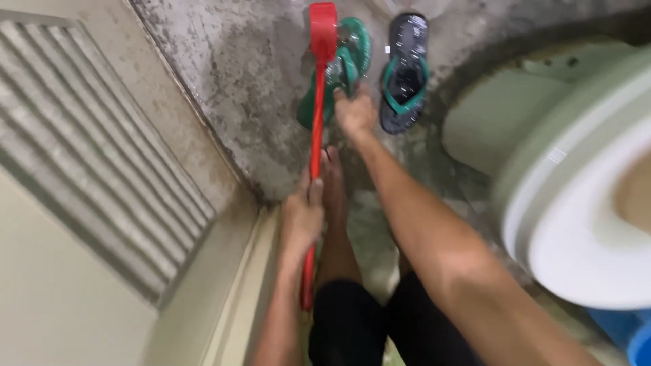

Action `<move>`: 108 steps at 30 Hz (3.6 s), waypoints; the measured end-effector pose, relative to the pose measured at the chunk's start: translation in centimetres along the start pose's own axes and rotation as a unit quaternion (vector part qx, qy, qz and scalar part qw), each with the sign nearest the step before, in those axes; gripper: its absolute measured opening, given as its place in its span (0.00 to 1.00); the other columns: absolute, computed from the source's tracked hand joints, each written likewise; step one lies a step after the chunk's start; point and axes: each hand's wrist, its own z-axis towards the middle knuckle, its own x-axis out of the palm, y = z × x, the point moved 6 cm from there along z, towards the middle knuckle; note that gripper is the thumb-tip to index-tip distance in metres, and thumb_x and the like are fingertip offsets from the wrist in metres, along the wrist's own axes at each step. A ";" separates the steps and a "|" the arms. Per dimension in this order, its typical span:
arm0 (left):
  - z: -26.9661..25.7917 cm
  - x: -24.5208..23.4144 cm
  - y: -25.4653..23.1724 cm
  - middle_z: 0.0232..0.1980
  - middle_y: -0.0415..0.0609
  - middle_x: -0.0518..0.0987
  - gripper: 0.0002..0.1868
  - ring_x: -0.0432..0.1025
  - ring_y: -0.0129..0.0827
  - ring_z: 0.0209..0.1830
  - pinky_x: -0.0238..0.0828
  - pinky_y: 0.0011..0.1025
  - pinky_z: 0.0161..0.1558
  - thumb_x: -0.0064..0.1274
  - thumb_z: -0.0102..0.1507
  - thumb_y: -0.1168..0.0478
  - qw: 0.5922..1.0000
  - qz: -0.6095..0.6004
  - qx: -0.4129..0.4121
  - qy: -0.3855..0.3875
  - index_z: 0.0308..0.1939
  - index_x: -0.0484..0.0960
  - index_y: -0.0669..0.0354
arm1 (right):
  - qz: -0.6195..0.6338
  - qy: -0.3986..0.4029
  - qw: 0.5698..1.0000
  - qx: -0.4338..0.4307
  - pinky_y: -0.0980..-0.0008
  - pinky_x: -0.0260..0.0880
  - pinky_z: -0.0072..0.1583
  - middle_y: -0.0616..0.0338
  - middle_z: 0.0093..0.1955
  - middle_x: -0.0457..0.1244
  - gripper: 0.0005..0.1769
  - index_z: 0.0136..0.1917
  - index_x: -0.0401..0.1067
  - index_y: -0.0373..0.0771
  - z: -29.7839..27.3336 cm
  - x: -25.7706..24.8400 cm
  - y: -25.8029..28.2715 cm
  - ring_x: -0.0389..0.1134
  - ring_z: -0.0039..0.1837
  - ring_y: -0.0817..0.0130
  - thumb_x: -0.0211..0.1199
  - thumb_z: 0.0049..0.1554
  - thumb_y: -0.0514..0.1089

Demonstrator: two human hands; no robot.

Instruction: Scrubbing flip-flops with a brush and cleaning the surrounding bathroom floor area with water.

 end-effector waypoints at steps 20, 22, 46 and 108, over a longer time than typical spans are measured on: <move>-3.9 0.9 9.9 0.22 0.68 0.70 0.27 0.70 0.43 0.16 0.70 0.42 0.25 0.48 0.68 0.53 0.991 0.116 -0.051 -0.041 0.71 0.71 0.49 | -0.115 -0.031 0.982 -0.145 0.47 0.63 0.69 0.32 0.71 0.57 0.46 0.81 0.49 0.44 6.9 2.4 -3.1 0.62 0.69 0.33 0.71 0.57 0.46; -4.0 0.7 8.7 0.22 0.68 0.71 0.27 0.73 0.44 0.17 0.70 0.44 0.26 0.47 0.68 0.52 0.989 0.124 -0.077 -0.025 0.72 0.69 0.45 | -0.137 -0.029 0.975 -0.171 0.48 0.64 0.68 0.32 0.70 0.57 0.48 0.81 0.48 0.43 6.7 2.3 -3.5 0.62 0.68 0.33 0.72 0.55 0.43; 7.8 7.5 0.5 0.57 0.78 0.75 0.32 0.71 0.72 0.56 0.72 0.55 0.54 0.43 0.71 0.61 0.976 0.111 0.165 -0.084 0.79 0.56 0.59 | -0.286 0.088 0.923 -0.242 0.48 0.69 0.59 0.35 0.63 0.63 0.44 0.80 0.43 0.26 9.3 4.1 -4.0 0.69 0.59 0.38 0.62 0.58 0.35; 15.3 9.9 -0.6 0.45 0.73 0.81 0.31 0.76 0.70 0.46 0.72 0.62 0.50 0.44 0.66 0.54 0.982 0.173 0.042 -0.069 0.74 0.60 0.47 | -0.260 0.090 0.909 -0.313 0.47 0.70 0.55 0.27 0.51 0.65 0.46 0.73 0.55 0.24 11.5 4.1 -4.5 0.68 0.54 0.30 0.74 0.50 0.45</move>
